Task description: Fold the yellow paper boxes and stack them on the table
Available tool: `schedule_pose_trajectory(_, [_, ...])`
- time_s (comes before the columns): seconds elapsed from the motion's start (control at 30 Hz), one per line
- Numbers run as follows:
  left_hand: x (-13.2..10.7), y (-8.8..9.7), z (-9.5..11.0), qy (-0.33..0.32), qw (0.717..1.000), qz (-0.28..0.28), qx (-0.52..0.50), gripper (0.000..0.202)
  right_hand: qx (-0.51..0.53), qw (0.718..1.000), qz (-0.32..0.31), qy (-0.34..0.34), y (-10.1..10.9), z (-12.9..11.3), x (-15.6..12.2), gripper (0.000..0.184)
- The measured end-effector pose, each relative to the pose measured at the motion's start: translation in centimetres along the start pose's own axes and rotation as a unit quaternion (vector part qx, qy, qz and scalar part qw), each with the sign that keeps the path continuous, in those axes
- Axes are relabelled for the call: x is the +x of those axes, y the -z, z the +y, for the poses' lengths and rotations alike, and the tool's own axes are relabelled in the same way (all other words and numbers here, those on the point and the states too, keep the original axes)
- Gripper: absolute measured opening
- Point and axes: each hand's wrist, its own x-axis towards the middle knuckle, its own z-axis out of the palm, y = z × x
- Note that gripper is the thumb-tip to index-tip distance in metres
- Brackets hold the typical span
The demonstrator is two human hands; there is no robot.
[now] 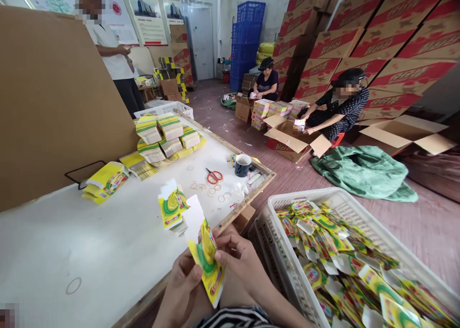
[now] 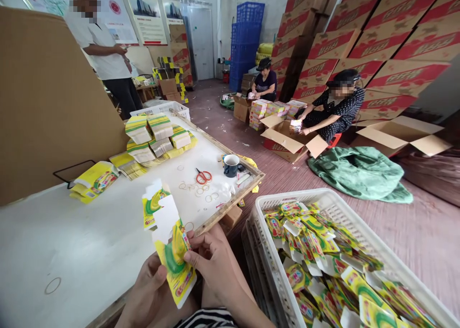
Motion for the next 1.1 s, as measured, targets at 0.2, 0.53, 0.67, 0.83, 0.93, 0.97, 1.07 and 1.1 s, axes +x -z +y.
schedule_pose_trajectory(0.2, [0.6,0.0,-0.9,-0.017,0.996,0.084,0.027,0.037,-0.004,0.999,-0.001,-0.039,-0.2,-0.4,-0.3,0.021])
schedule_pose_trajectory(0.53, [0.1,-0.3,-0.1,-0.085,0.970,0.096,0.205,0.069,-0.153,0.986,0.014,0.060,1.2,-0.4,-0.5,0.032])
schedule_pose_trajectory(0.67, [-0.4,0.2,0.1,-0.044,0.977,0.043,0.203,0.057,-0.157,0.983,-0.055,0.082,2.6,-1.4,-0.3,0.028])
schedule_pose_trajectory(0.83, [-0.6,0.3,-0.3,-0.006,0.982,-0.054,0.181,0.032,-0.192,0.974,-0.087,0.085,3.2,-2.5,0.1,0.018])
schedule_pose_trajectory(0.93, [-0.6,-0.2,-0.4,-0.017,0.989,-0.019,0.142,0.061,-0.177,0.978,-0.055,0.095,2.9,-2.7,0.3,0.016])
schedule_pose_trajectory(0.97, [-0.5,-0.4,-0.4,-0.017,0.991,-0.009,0.134,0.070,-0.163,0.981,-0.047,0.095,2.9,-2.7,0.3,0.015])
schedule_pose_trajectory(1.07, [-0.3,-0.5,-0.2,-0.008,0.987,-0.024,0.160,0.060,-0.157,0.980,-0.046,0.110,2.9,-3.0,0.3,0.018])
schedule_pose_trajectory(1.1, [-0.2,-0.3,-0.2,-0.008,0.984,-0.028,0.176,0.050,-0.164,0.978,-0.051,0.120,3.1,-3.2,0.3,0.019])
